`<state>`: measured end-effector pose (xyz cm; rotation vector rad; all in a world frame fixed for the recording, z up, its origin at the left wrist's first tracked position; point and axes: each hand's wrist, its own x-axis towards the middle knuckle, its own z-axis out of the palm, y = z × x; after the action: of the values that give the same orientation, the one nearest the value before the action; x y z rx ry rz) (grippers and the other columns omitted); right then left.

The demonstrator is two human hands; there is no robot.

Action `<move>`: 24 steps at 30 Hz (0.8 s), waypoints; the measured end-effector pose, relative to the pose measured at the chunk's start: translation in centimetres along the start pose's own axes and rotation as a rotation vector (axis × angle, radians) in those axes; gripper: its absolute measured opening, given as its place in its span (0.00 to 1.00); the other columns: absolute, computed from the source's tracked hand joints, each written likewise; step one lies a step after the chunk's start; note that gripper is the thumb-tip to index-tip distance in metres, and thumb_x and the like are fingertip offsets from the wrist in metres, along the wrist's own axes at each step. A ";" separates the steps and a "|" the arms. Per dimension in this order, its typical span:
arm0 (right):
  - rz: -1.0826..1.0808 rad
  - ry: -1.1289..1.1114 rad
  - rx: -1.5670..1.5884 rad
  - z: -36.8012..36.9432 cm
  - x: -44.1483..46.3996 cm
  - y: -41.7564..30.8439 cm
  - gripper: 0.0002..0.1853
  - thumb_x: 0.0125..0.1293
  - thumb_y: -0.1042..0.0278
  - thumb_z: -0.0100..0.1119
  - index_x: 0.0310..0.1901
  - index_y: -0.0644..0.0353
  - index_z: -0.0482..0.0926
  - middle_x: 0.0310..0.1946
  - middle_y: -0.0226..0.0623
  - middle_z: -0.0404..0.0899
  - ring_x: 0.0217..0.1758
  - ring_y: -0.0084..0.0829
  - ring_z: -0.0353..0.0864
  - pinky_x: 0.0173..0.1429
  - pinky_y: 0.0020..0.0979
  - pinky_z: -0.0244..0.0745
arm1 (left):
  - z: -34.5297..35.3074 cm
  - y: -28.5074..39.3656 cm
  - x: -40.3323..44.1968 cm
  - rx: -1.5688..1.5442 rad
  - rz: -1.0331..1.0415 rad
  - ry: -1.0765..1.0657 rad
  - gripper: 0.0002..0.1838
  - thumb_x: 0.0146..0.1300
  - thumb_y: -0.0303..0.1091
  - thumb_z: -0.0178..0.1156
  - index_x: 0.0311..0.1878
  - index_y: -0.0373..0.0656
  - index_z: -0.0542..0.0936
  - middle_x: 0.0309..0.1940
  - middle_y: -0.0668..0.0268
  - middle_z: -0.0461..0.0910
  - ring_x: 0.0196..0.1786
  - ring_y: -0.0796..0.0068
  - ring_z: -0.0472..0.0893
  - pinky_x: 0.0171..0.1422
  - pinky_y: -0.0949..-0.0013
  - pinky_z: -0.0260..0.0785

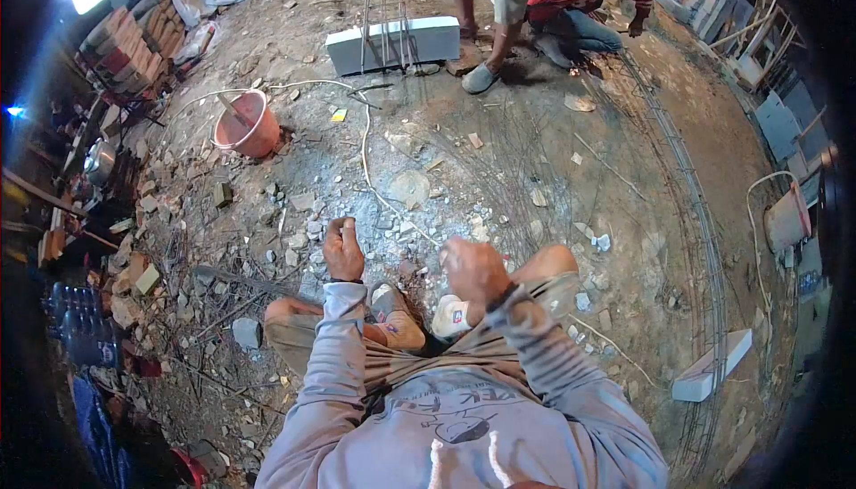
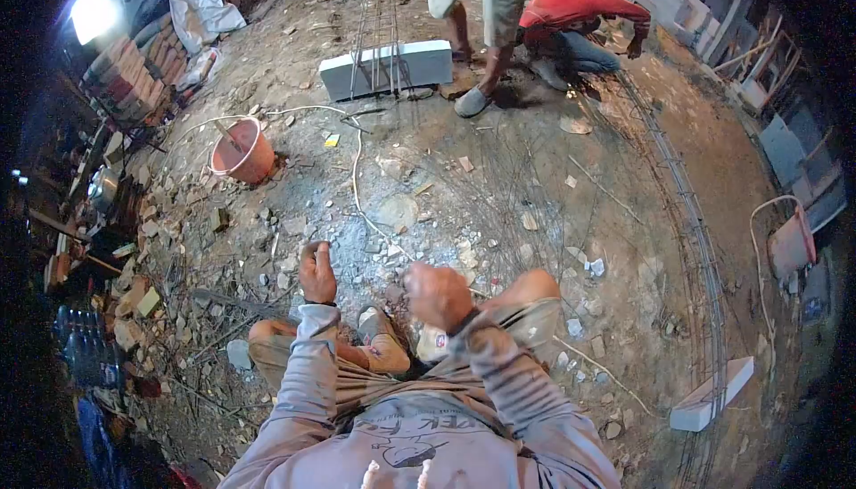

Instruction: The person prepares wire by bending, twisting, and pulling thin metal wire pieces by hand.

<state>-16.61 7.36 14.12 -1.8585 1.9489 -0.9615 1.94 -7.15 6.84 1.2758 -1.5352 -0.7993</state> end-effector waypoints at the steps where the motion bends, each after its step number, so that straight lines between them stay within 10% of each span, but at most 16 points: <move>1: -0.004 -0.004 -0.003 1.7 -0.3 2.4 0.07 0.54 0.67 0.52 0.31 0.61 0.72 0.21 0.47 0.74 0.23 0.48 0.75 0.28 0.45 0.70 | -0.1 0.6 0.1 0.033 0.013 0.024 0.15 0.63 0.42 0.51 0.38 0.37 0.77 0.24 0.59 0.76 0.29 0.64 0.74 0.36 0.64 0.65; 3: 0.113 -0.272 -0.238 4.8 -1.5 5.1 0.05 0.53 0.69 0.51 0.29 0.61 0.72 0.21 0.47 0.74 0.22 0.49 0.74 0.28 0.46 0.70 | 0.0 1.3 0.7 0.066 0.059 0.039 0.16 0.63 0.42 0.51 0.38 0.37 0.76 0.26 0.57 0.77 0.30 0.61 0.75 0.38 0.62 0.66; 5: -0.232 -0.591 0.017 5.7 -3.7 3.4 0.08 0.56 0.67 0.50 0.30 0.62 0.73 0.22 0.46 0.74 0.23 0.45 0.74 0.29 0.43 0.70 | -0.4 1.0 1.3 0.109 0.080 0.048 0.15 0.63 0.41 0.51 0.38 0.37 0.77 0.30 0.54 0.78 0.33 0.57 0.77 0.39 0.61 0.67; 8: -0.168 -0.765 0.677 0.8 -3.5 -3.9 0.10 0.60 0.65 0.49 0.32 0.64 0.73 0.21 0.41 0.72 0.24 0.36 0.74 0.31 0.35 0.70 | -0.9 -0.2 1.1 0.125 0.101 0.052 0.15 0.63 0.41 0.51 0.37 0.37 0.77 0.30 0.52 0.79 0.34 0.54 0.78 0.38 0.60 0.67; 10: 0.243 -0.871 0.918 -3.1 -0.7 -5.6 0.11 0.63 0.64 0.49 0.34 0.65 0.73 0.21 0.37 0.71 0.24 0.30 0.72 0.30 0.29 0.68 | -1.0 -0.2 0.7 0.116 0.135 0.041 0.15 0.64 0.41 0.50 0.37 0.38 0.77 0.29 0.51 0.79 0.33 0.52 0.78 0.38 0.59 0.68; 13: -0.101 -0.357 0.540 -3.0 1.6 -4.5 0.08 0.60 0.69 0.49 0.38 0.64 0.72 0.21 0.39 0.73 0.20 0.33 0.74 0.24 0.33 0.68 | -1.2 -0.4 1.5 0.123 0.075 0.059 0.12 0.63 0.37 0.50 0.37 0.37 0.77 0.28 0.52 0.78 0.34 0.55 0.78 0.38 0.62 0.67; 16: 0.022 -0.044 -0.069 -1.3 1.8 -1.6 0.09 0.58 0.70 0.48 0.38 0.63 0.73 0.22 0.47 0.75 0.23 0.44 0.76 0.28 0.40 0.70 | -2.6 -0.6 1.9 0.103 0.098 0.071 0.13 0.63 0.38 0.51 0.37 0.37 0.77 0.27 0.52 0.78 0.32 0.58 0.78 0.38 0.63 0.67; 24: -0.098 -0.830 0.235 -0.1 -2.0 -4.3 0.10 0.59 0.67 0.46 0.35 0.65 0.72 0.29 0.51 0.77 0.31 0.49 0.76 0.36 0.41 0.70 | -5.0 -2.1 3.5 0.204 0.107 0.129 0.15 0.64 0.43 0.49 0.38 0.39 0.77 0.26 0.51 0.78 0.30 0.50 0.78 0.35 0.56 0.67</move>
<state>-13.08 9.50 16.41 -1.8086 1.2017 -0.3129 7.37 -10.57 7.46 1.3522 -1.5960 -0.4920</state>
